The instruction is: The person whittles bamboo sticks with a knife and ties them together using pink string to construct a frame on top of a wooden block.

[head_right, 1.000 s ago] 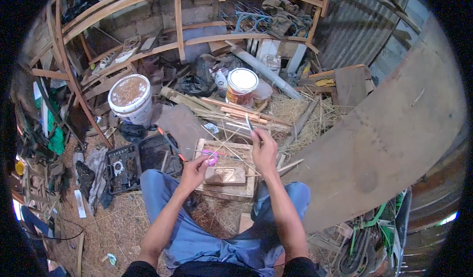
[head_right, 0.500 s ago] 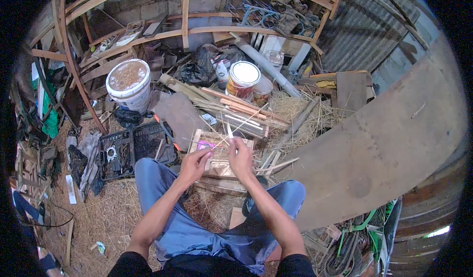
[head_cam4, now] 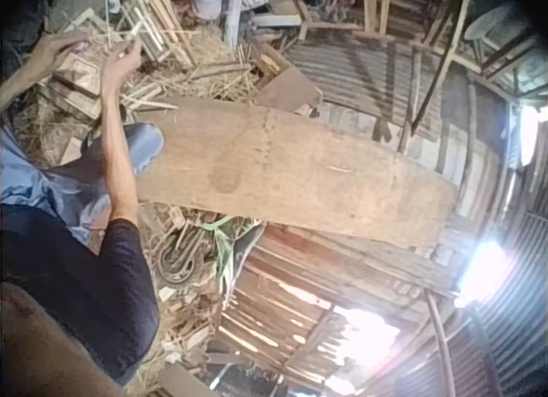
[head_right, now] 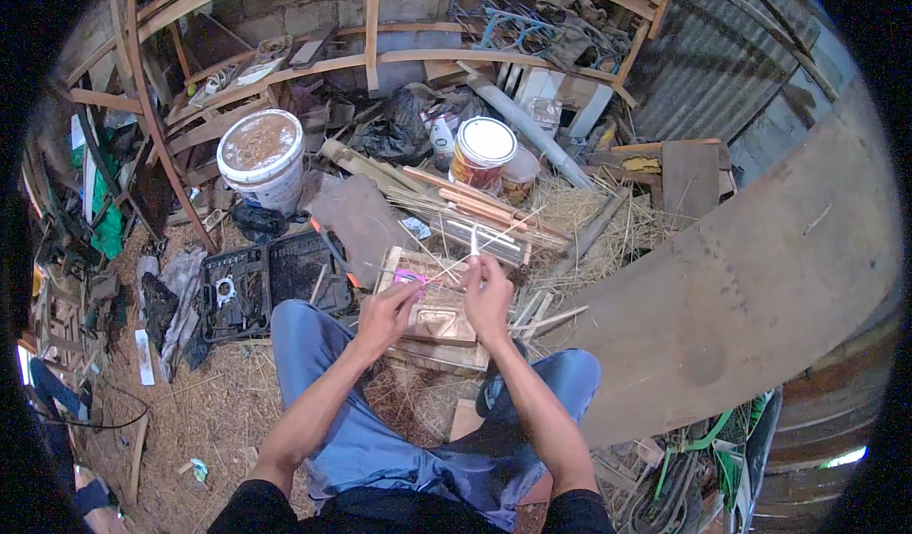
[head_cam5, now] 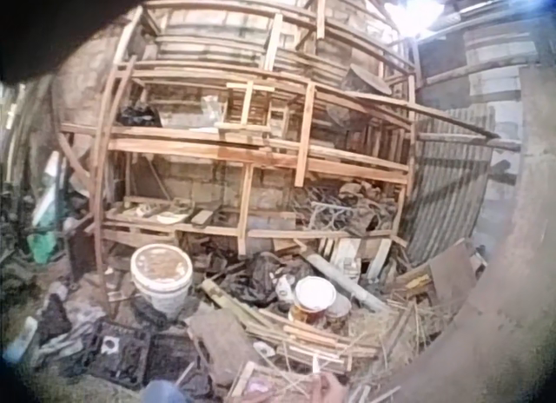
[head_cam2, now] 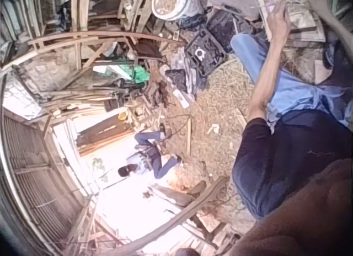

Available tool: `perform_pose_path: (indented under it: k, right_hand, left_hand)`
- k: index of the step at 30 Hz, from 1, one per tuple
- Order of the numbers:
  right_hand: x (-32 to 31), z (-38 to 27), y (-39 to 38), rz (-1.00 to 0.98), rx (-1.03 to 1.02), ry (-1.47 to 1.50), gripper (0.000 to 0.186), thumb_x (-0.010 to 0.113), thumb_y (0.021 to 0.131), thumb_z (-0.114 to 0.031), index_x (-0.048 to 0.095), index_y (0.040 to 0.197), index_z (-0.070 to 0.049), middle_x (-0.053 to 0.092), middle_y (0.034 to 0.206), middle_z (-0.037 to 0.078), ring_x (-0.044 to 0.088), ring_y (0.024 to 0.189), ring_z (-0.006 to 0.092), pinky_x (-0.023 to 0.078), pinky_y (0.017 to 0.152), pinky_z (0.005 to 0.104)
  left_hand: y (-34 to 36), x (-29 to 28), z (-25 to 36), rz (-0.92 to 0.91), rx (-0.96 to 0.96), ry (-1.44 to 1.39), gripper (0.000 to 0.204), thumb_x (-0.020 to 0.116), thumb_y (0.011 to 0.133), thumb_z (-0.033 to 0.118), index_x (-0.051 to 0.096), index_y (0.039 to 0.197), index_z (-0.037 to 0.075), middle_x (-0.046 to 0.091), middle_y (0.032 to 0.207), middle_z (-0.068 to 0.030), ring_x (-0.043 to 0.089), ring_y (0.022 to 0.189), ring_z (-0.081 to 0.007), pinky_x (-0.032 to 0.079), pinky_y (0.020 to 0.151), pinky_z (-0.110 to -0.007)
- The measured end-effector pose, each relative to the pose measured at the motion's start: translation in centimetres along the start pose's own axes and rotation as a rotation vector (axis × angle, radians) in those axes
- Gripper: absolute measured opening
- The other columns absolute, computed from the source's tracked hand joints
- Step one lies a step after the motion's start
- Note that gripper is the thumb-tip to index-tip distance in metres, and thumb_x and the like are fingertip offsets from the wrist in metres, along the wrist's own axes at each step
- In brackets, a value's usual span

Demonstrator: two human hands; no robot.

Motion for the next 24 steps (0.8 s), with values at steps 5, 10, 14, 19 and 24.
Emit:
perform_pose_path:
  k: [5,10,14,19,24]
  right_hand:
    - [2.8,1.2,-1.7,-0.158,-0.039,-0.008,0.016,0.049,0.094,-0.013,0.058,0.093,0.001,0.055,0.059,0.002,0.049,0.053,0.0062,0.038,0.047,0.0235]
    - [-0.4,1.0,0.5,-0.032,0.082,-0.041,0.02,0.05,0.093,-0.015,0.059,0.094,0.002,0.061,0.063,0.008,0.059,0.06,0.0123,0.046,0.058,0.0282]
    - [3.3,0.8,-2.8,-0.186,0.045,-0.069,0.021,0.051,0.092,-0.016,0.06,0.094,0.002,0.063,0.066,0.011,0.062,0.063,0.0164,0.047,0.06,0.0301]
    - [0.5,3.1,0.3,-0.038,-0.016,-0.142,0.016,0.051,0.092,-0.013,0.06,0.09,-0.001,0.058,0.063,0.004,0.056,0.058,0.011,0.046,0.057,0.0266]
    - [-2.6,4.6,2.7,0.007,0.305,0.301,0.022,0.044,0.096,-0.018,0.058,0.098,0.0,0.052,0.063,0.0,0.045,0.049,0.0057,0.035,0.043,0.0207]
  left_hand:
    - [0.2,-0.1,-0.4,-0.017,-0.025,0.056,0.022,0.06,0.083,0.007,0.065,0.104,0.007,0.066,0.092,-0.0136,0.064,0.076,-0.0325,0.051,0.063,-0.038]
    - [0.1,-0.3,0.0,0.007,0.027,0.044,0.023,0.06,0.082,0.011,0.065,0.104,0.011,0.067,0.093,-0.0098,0.065,0.071,-0.0307,0.052,0.058,-0.038]
    - [0.1,0.1,-0.5,-0.013,0.002,0.077,0.019,0.06,0.083,0.012,0.066,0.102,0.01,0.067,0.094,-0.0108,0.065,0.074,-0.031,0.052,0.06,-0.038]
    - [0.6,1.1,-0.7,-0.001,-0.089,0.008,0.018,0.059,0.086,0.014,0.067,0.101,0.008,0.067,0.094,-0.0138,0.065,0.081,-0.0323,0.052,0.067,-0.038]
    - [0.3,1.3,-3.5,-0.01,-0.14,-0.134,0.017,0.055,0.09,0.013,0.066,0.102,0.006,0.068,0.086,-0.0132,0.065,0.072,-0.026,0.051,0.065,-0.033]
Point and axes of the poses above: each hand's wrist, its own y-axis towards the middle knuckle, its own x-axis out of the palm, z = x × y, the point moved 9 cm from there along y, towards the middle knuckle
